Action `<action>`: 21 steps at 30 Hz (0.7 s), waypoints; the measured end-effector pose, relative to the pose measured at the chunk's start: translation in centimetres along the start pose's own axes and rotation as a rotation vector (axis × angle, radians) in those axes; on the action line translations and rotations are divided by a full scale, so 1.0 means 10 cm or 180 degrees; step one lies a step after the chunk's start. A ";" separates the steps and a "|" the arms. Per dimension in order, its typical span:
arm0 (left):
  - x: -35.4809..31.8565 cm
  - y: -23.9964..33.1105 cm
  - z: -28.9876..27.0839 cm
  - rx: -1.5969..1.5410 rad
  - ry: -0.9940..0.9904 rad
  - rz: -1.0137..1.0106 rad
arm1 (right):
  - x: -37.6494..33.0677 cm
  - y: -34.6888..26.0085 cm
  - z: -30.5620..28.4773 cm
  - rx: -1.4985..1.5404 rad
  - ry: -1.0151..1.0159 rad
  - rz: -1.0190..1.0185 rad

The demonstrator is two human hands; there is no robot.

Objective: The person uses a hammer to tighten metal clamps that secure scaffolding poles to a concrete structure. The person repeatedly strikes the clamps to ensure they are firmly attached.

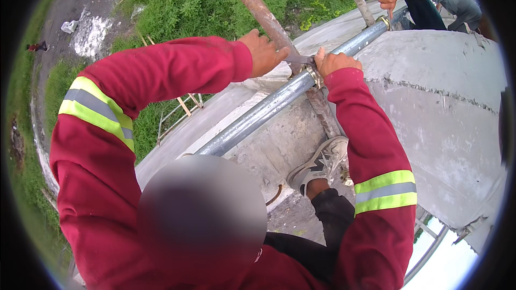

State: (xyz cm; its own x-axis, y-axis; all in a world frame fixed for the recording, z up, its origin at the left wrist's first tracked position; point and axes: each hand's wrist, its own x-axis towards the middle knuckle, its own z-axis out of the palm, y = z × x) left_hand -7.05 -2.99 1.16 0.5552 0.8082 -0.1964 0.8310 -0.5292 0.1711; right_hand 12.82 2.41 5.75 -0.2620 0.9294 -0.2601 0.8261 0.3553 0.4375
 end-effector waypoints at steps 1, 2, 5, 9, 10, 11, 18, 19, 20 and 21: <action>0.12 -0.25 -0.13 0.0652 0.0270 0.0309 | 0.01 0.00 0.00 0.0045 0.0118 -0.0003; 0.32 -0.44 -0.26 0.1012 0.0427 0.0410 | 0.01 0.01 0.01 0.0070 0.0100 -0.0008; 1.00 -0.68 -0.52 0.1377 0.0215 0.0741 | -0.01 0.03 0.07 0.0272 0.0300 -0.0156; 1.60 -0.63 -0.42 0.1025 0.0324 0.0534 | -0.01 0.08 0.12 0.0179 0.0724 -0.0467; 1.61 -0.62 -0.40 0.0807 0.0504 0.0726 | -0.02 0.11 0.13 0.0048 0.0795 -0.0519; 1.52 -0.60 -0.35 0.0854 0.0755 0.0632 | 0.01 0.12 0.13 -0.0037 0.0729 -0.0614; -0.31 0.20 -0.21 -0.1284 -0.0670 -0.0308 | 0.10 0.03 0.04 -0.0111 0.0359 -0.0411; -0.41 0.29 -0.16 -0.1572 -0.0375 -0.0194 | 0.11 0.03 0.01 -0.0267 0.0066 -0.0464; -0.47 0.30 -0.13 -0.1914 -0.0318 0.0018 | 0.09 0.00 0.00 -0.0223 0.0051 -0.0419; -0.39 0.29 -0.10 -0.1588 -0.0413 0.0116 | 0.07 0.00 -0.01 -0.0173 0.0159 -0.0396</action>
State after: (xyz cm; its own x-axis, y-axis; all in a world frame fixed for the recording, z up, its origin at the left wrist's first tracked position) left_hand -6.86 -7.38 3.34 0.6095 0.7361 -0.2944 0.7111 -0.3435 0.6135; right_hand 12.61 3.06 5.72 -0.3863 0.8812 -0.2727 0.7579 0.4717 0.4508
